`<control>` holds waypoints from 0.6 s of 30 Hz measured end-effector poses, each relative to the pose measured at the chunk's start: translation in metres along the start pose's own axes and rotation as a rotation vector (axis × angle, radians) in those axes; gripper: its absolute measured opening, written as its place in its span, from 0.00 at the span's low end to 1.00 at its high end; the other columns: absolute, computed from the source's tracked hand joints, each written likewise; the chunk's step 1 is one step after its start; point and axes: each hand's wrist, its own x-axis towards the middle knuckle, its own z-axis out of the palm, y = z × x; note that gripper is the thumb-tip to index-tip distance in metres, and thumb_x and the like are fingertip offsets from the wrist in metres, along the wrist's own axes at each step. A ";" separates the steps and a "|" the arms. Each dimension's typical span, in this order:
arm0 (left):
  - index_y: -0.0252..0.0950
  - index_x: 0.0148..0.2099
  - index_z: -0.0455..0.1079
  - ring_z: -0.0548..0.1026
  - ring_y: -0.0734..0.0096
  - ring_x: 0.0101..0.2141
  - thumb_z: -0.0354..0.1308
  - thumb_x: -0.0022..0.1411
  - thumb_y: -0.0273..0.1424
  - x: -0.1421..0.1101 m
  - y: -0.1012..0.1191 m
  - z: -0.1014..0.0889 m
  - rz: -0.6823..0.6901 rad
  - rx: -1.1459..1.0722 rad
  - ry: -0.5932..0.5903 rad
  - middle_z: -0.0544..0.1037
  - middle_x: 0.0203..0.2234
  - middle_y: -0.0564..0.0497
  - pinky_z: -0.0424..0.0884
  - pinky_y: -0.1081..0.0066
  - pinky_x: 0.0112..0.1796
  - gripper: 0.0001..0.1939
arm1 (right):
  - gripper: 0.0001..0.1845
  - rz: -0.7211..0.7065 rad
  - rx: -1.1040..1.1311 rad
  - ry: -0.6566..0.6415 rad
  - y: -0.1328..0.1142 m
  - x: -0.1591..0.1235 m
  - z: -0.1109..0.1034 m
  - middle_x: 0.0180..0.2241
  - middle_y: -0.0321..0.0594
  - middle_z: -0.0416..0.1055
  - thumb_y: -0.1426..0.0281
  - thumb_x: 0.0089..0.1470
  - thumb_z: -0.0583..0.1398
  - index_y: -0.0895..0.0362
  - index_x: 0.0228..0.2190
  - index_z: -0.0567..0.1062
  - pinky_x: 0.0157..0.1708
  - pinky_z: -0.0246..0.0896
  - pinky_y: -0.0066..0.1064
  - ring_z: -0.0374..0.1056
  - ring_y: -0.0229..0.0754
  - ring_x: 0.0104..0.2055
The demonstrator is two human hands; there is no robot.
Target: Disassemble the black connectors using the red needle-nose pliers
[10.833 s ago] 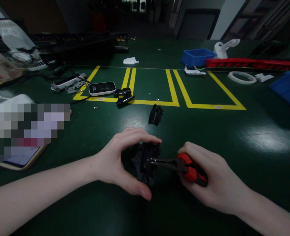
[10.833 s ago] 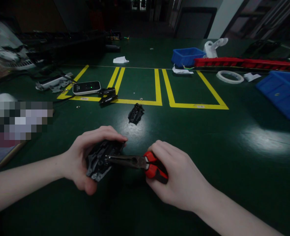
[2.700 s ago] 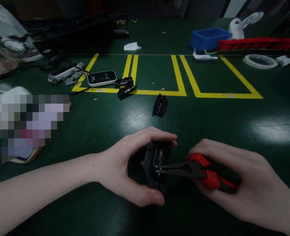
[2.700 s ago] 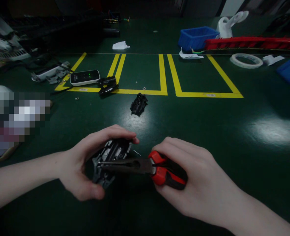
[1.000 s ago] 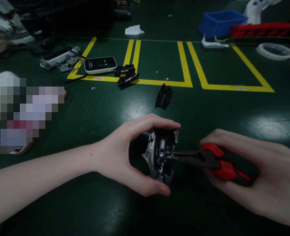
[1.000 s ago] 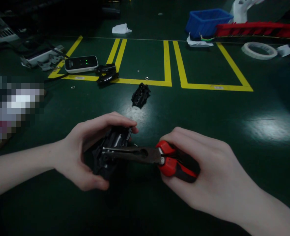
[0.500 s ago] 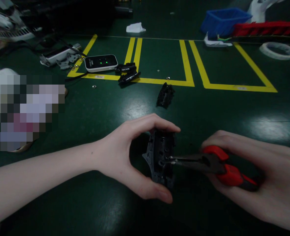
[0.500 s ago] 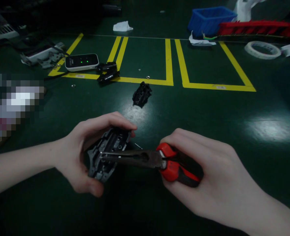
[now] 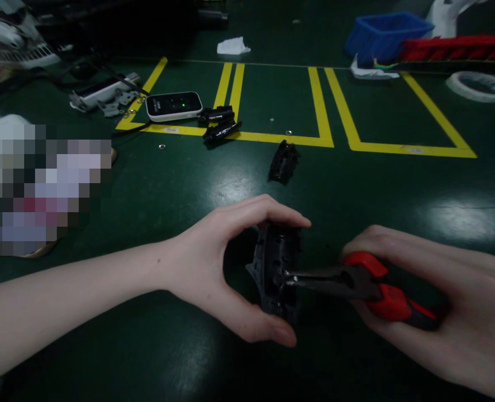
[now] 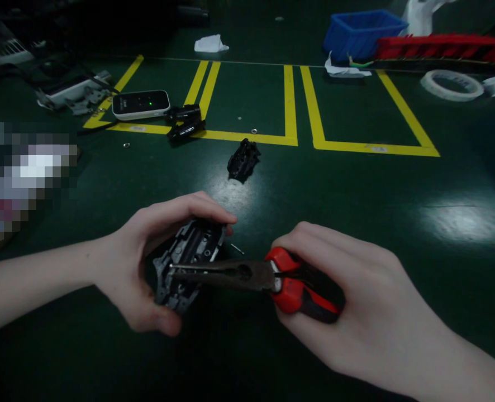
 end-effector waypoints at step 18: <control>0.41 0.63 0.76 0.80 0.57 0.42 0.71 0.65 0.49 0.001 -0.002 0.003 0.077 0.043 0.012 0.81 0.46 0.45 0.79 0.62 0.42 0.30 | 0.04 0.014 0.001 -0.003 -0.002 -0.002 0.000 0.31 0.32 0.74 0.67 0.60 0.63 0.46 0.39 0.74 0.22 0.62 0.33 0.71 0.41 0.26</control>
